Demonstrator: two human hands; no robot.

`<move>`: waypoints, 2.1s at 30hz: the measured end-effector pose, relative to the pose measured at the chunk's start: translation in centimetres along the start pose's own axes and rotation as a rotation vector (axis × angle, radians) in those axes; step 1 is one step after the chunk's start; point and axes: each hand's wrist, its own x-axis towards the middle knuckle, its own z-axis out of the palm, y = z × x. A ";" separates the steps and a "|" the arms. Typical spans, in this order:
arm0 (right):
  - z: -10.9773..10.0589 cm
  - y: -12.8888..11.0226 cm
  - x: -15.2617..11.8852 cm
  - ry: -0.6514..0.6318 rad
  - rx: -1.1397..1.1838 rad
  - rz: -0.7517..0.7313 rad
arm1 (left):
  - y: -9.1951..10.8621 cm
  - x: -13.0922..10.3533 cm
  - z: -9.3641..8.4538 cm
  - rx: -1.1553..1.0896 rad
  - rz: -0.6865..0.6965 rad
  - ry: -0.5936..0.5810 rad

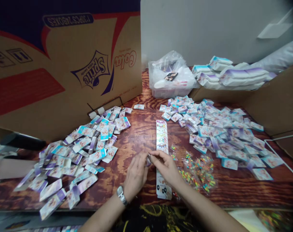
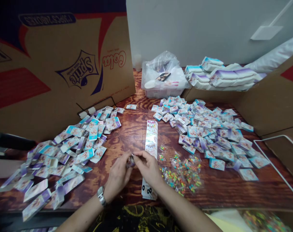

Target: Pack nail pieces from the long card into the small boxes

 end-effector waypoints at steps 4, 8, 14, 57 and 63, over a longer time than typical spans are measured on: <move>0.6 0.5 0.3 0.090 -0.003 0.060 | 0.3 -0.2 0.4 0.057 -0.061 -0.051; 0.7 -0.3 -0.3 0.108 -0.298 -0.124 | 0.5 -0.5 1.2 0.137 -0.060 -0.086; 1.0 -0.8 -1.6 0.060 -0.426 -0.259 | 0.9 -0.7 1.5 0.242 -0.095 -0.068; -8.7 6.2 6.5 -0.310 -1.066 -0.367 | 1.5 -2.7 5.1 0.059 0.155 -0.425; -8.0 6.3 5.4 -0.250 -1.126 -0.441 | 1.4 -2.8 5.1 0.002 0.133 -0.385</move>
